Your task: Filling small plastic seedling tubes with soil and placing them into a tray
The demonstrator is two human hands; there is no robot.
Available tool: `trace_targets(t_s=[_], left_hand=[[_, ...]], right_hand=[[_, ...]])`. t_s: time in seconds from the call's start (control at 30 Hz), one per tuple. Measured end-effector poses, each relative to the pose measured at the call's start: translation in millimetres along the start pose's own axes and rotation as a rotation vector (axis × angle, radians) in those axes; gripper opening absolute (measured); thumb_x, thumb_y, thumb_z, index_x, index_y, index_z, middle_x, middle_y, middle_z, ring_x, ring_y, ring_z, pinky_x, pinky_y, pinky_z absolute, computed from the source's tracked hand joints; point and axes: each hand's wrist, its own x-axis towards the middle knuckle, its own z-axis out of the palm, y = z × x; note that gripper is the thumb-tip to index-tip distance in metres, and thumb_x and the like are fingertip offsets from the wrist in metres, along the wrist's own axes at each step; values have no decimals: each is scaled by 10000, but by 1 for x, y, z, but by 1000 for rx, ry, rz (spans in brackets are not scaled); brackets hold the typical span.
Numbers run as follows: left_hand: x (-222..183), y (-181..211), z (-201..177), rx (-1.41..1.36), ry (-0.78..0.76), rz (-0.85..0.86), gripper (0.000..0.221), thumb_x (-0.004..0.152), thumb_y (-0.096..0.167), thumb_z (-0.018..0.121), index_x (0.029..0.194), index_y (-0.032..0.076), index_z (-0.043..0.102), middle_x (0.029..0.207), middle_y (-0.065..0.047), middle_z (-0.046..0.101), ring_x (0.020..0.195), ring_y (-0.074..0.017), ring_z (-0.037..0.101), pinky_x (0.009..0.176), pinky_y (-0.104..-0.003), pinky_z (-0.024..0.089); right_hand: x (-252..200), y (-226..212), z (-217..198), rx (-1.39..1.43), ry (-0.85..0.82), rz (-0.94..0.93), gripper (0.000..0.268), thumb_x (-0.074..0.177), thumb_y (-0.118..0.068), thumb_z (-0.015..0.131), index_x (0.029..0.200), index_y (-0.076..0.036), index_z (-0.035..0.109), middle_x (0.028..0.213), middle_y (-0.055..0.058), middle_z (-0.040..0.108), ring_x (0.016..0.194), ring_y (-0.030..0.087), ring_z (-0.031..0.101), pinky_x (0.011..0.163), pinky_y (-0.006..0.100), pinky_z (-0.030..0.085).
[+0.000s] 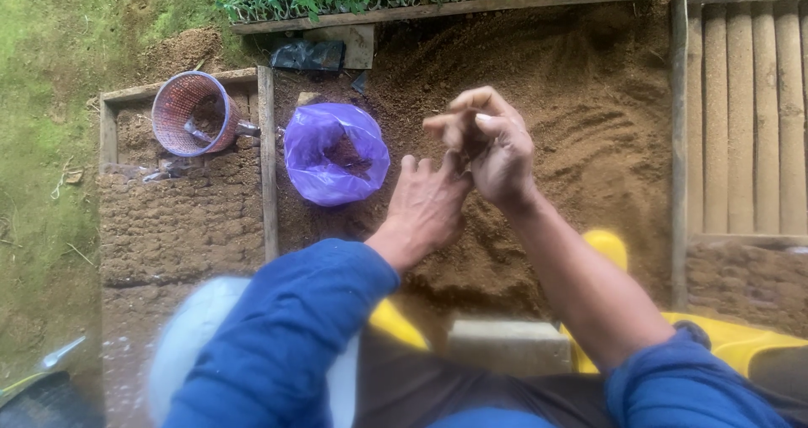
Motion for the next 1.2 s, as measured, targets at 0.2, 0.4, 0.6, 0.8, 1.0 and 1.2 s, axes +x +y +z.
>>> trace_targets(t_s=[0.2, 0.4, 0.6, 0.8, 1.0, 1.2], left_hand=[[2, -13, 16, 11, 79, -22, 453, 766, 140, 622, 1208, 148, 720, 1288, -148, 534, 900, -362, 697, 799, -458, 389], [5, -18, 28, 16, 137, -61, 384, 778, 226, 615, 1141, 146, 713, 1219, -124, 520, 887, -382, 684, 823, -495, 380], [6, -21, 28, 2, 110, -93, 431, 745, 271, 654, 1158, 160, 707, 1170, -85, 520, 896, -375, 691, 833, -515, 378], [12, -28, 30, -164, 19, -180, 509, 741, 262, 620, 1236, 158, 678, 1251, -115, 534, 948, -450, 706, 842, -552, 417], [10, -41, -3, -385, -98, -274, 551, 782, 406, 634, 1313, 258, 637, 1328, -51, 545, 1036, -429, 714, 906, -540, 420], [2, -40, -26, -481, -85, -300, 482, 816, 432, 630, 1291, 350, 647, 1294, -2, 567, 1105, -390, 701, 900, -461, 443]], right_hand=[[12, -10, -40, -1001, -168, -90, 488, 794, 156, 402, 907, -147, 767, 979, 73, 725, 1062, 280, 683, 965, 461, 510], [12, 15, -68, -1510, -458, -316, 361, 854, 30, 594, 915, -253, 809, 1148, -2, 730, 1202, 270, 630, 1007, 419, 540], [12, 29, -74, -1515, -445, -397, 338, 915, -6, 598, 946, -279, 796, 1143, -39, 719, 1229, 247, 624, 995, 416, 547], [5, 14, -55, -1321, -384, -3, 524, 801, 39, 542, 1212, -253, 684, 1183, 18, 704, 1228, 312, 610, 1023, 528, 524], [-1, 10, -27, -1409, -429, 285, 480, 881, -231, 734, 1342, -183, 609, 1099, 184, 712, 1157, 441, 645, 986, 659, 487], [-5, 9, -29, -1112, -297, 229, 250, 886, -121, 677, 1127, -162, 732, 969, 113, 778, 1008, 312, 738, 878, 513, 566]])
